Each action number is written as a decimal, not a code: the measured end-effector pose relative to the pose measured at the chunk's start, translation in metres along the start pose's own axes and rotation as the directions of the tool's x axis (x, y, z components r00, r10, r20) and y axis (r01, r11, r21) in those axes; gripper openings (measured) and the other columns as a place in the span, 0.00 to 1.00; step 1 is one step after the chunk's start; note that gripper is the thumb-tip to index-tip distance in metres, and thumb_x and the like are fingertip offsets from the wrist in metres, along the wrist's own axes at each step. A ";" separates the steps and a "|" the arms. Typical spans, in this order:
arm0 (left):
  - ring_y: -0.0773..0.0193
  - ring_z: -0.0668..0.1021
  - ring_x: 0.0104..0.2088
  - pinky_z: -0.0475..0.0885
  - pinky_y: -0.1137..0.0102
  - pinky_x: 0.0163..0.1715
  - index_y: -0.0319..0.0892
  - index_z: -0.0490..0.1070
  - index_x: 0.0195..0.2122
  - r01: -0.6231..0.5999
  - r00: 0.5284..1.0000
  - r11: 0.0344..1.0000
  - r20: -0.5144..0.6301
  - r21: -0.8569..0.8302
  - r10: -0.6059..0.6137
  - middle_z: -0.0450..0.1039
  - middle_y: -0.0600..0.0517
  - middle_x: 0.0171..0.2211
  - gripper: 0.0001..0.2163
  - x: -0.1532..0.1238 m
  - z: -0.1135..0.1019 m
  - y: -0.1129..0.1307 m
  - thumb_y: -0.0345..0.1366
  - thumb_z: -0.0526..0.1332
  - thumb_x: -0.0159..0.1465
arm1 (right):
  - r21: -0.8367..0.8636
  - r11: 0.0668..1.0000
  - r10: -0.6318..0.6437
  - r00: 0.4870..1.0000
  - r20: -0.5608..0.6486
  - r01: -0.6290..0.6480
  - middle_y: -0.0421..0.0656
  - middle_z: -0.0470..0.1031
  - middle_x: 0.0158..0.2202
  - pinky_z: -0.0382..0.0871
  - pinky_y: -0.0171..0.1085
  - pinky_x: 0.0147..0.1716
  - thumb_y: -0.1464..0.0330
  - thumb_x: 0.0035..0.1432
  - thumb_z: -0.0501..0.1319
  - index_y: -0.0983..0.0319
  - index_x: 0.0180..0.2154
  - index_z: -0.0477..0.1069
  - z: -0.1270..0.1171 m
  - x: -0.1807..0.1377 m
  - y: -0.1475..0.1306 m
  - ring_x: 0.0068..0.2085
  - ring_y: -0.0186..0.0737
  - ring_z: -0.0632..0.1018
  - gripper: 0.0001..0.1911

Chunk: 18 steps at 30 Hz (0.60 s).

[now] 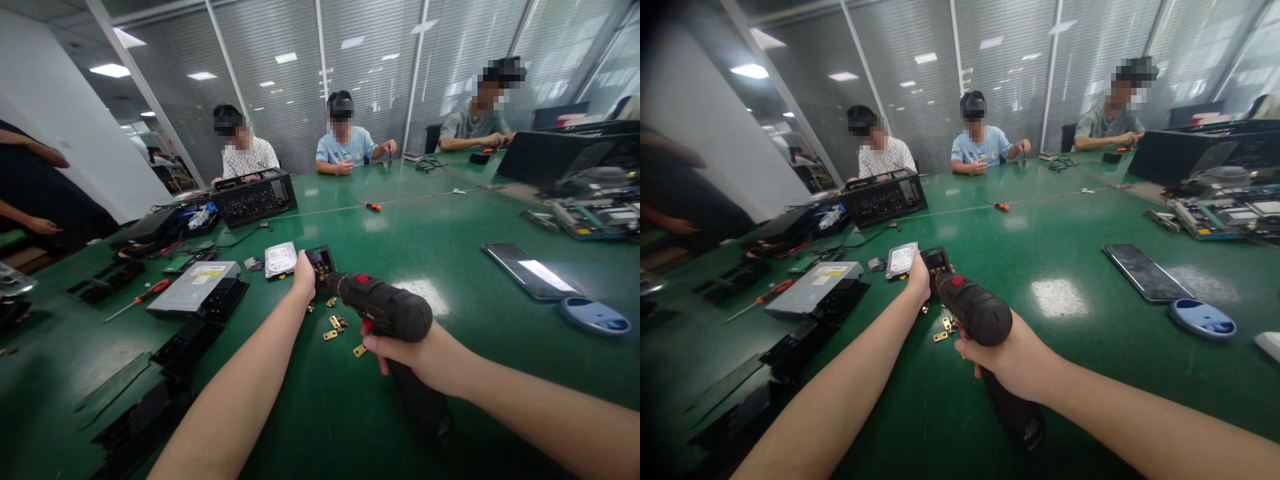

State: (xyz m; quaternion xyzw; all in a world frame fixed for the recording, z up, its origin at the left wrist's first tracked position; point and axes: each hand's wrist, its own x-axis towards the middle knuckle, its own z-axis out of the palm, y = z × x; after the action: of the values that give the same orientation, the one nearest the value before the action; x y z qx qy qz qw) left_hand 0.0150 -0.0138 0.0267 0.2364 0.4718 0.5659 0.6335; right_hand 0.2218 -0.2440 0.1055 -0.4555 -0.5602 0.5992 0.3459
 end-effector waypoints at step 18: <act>0.42 0.97 0.44 0.93 0.51 0.53 0.44 0.87 0.55 -0.004 1.000 0.998 0.006 -0.060 0.004 0.92 0.43 0.38 0.22 -0.008 0.005 0.004 0.53 0.59 0.79 | -0.057 0.996 -0.067 0.995 -0.069 0.064 0.35 0.79 0.23 0.80 0.44 0.33 0.55 0.66 0.76 0.59 0.57 0.82 -0.004 0.005 0.022 0.27 0.49 0.83 0.23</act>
State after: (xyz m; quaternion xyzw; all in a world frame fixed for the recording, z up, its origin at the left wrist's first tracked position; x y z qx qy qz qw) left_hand 0.0182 -0.0195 0.0354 0.2200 0.4524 0.5802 0.6406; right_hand 0.2254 -0.2410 0.0831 -0.4671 -0.5784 0.5556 0.3723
